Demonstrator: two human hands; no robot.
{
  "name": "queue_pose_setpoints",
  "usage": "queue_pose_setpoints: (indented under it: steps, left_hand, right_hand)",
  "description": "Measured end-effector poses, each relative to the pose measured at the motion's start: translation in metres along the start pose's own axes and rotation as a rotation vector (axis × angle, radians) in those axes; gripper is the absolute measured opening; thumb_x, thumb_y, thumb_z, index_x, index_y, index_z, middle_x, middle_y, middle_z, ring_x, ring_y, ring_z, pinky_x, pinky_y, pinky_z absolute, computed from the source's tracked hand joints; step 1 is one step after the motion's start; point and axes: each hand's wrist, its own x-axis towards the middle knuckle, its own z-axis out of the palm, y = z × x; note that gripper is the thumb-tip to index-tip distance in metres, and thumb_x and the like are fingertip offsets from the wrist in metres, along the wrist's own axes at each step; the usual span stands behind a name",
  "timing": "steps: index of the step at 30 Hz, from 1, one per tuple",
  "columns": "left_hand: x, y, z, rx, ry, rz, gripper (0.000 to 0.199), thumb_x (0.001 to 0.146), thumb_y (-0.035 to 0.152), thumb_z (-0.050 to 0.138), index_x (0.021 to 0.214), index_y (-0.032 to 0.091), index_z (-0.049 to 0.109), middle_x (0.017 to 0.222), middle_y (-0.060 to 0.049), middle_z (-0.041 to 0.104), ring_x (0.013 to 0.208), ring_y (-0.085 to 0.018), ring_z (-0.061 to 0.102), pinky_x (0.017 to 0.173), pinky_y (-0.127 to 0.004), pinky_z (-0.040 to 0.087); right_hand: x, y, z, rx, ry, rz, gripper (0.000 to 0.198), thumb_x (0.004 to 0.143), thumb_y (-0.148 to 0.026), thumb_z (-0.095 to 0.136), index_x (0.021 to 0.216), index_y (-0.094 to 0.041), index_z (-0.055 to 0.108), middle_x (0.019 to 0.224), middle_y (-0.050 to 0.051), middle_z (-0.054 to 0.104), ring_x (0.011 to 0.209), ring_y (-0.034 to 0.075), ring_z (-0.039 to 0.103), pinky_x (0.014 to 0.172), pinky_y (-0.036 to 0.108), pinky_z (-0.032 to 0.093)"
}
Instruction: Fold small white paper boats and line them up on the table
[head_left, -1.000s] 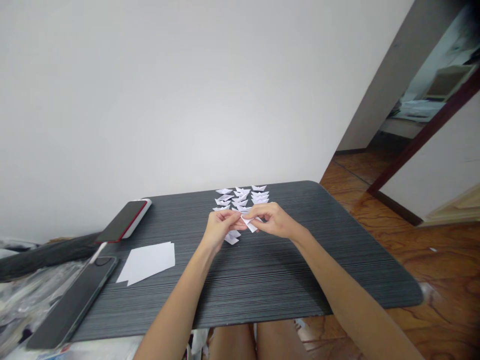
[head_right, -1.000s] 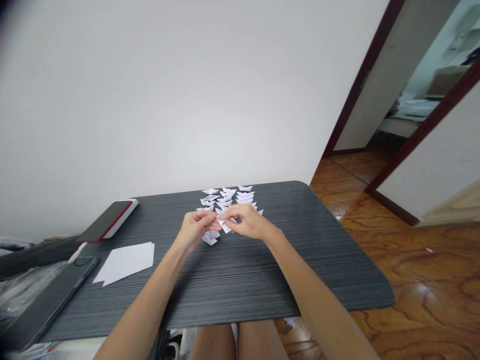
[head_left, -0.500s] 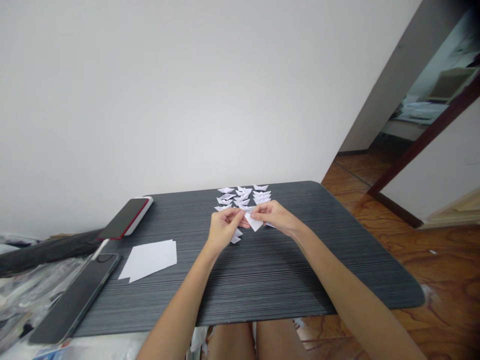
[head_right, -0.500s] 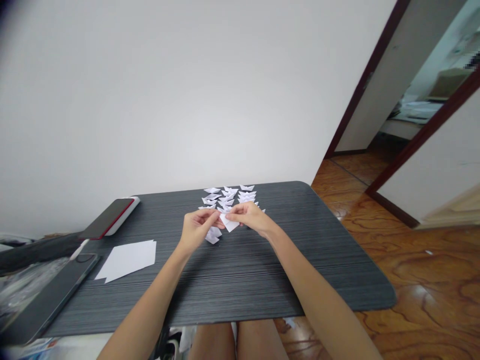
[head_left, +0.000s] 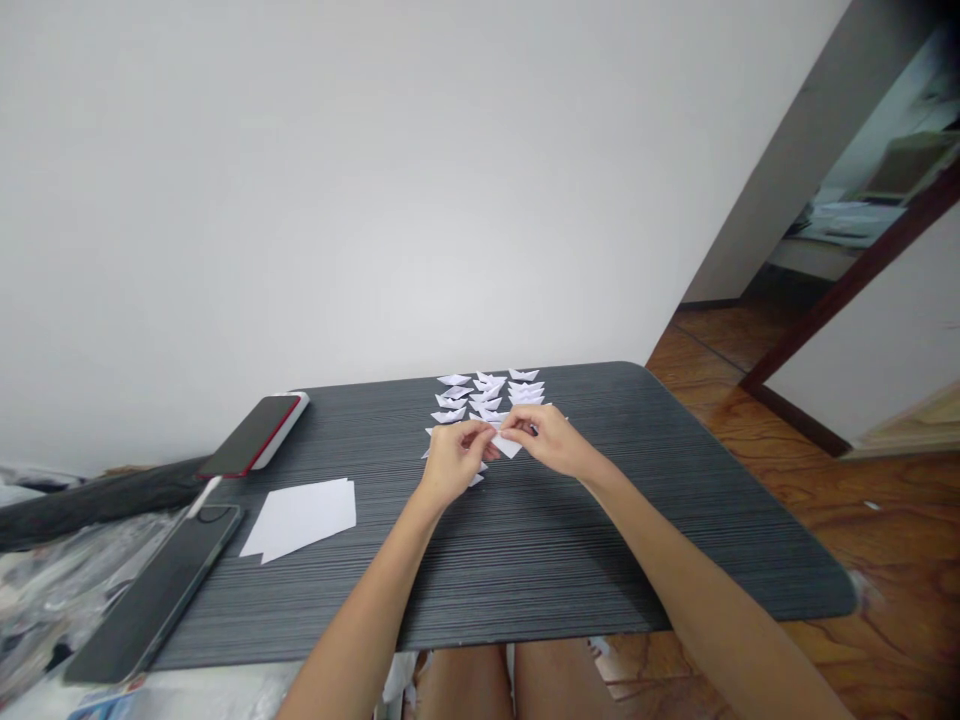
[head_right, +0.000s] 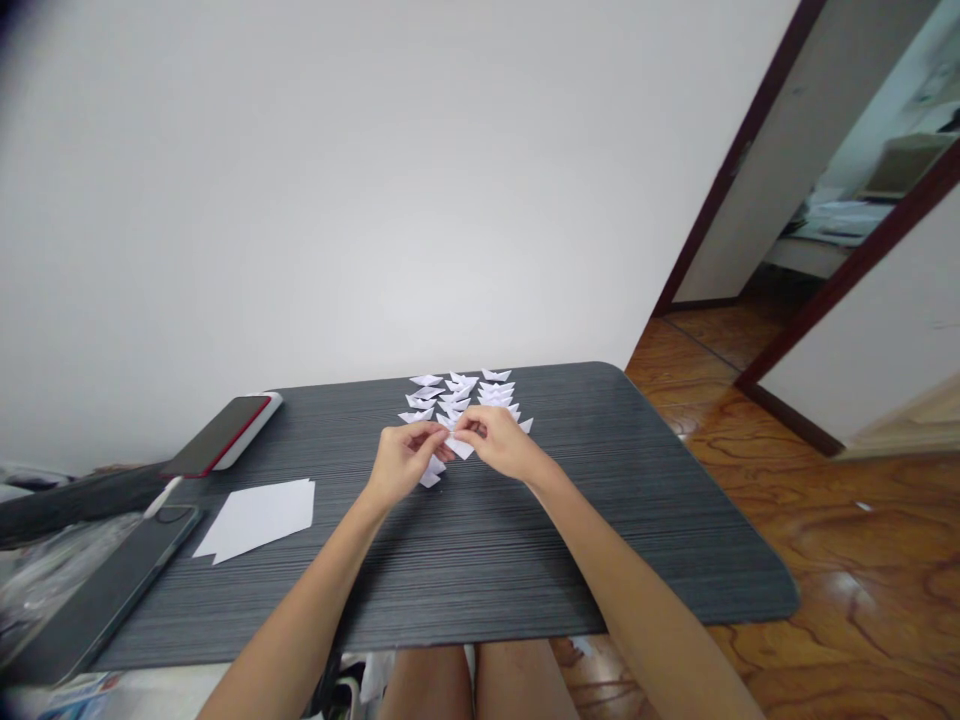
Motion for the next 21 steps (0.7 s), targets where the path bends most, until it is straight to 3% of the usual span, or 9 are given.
queue_pose_setpoints:
  steps: [5,12,18,21]
  left_hand:
    - [0.003,-0.004,-0.001,-0.096,0.035,-0.014,0.021,0.075,0.029,0.050,0.075,0.009,0.058,0.056,-0.004,0.061,0.053,-0.015,0.061,0.057,-0.029,0.052]
    - [0.007,0.004,-0.010,-0.186,-0.041,0.086,0.024,0.074,0.026,0.052,0.093,0.014,0.061,0.088,-0.007,0.060,0.061,-0.011,0.057,0.050,-0.023,0.049]
    - [0.007,0.004,-0.007,-0.187,0.021,0.177,0.017,0.073,0.022,0.055,0.084,0.016,0.066,0.093,-0.007,0.060,0.086,-0.018,0.056,0.062,-0.026,0.051]
    - [0.006,0.004,-0.006,-0.136,0.059,0.211,0.014,0.073,0.020,0.055,0.080,0.017,0.067,0.090,-0.006,0.062,0.089,-0.018,0.056,0.072,-0.028,0.048]
  right_hand:
    - [0.001,0.006,-0.002,-0.038,0.081,0.018,0.011,0.071,-0.014,0.051,0.068,-0.012,0.061,0.062,0.002,0.057,0.057,0.010,0.047,0.055,0.023,0.036]
    - [0.005,0.012,-0.002,0.513,0.005,0.316,0.018,0.066,-0.026,0.059,0.075,-0.011,0.059,0.064,0.002,0.058,0.054,0.009,0.050,0.050,0.021,0.040]
    - [0.006,0.009,0.007,0.629,0.042,0.243,0.018,0.062,-0.025,0.063,0.074,-0.014,0.055,0.070,0.000,0.057,0.058,0.008,0.053,0.050,0.019,0.041]
    - [0.006,0.011,0.008,0.634,0.064,0.233,0.017,0.063,-0.025,0.063,0.073,-0.014,0.055,0.068,0.000,0.057,0.058,0.008,0.052,0.050,0.019,0.041]
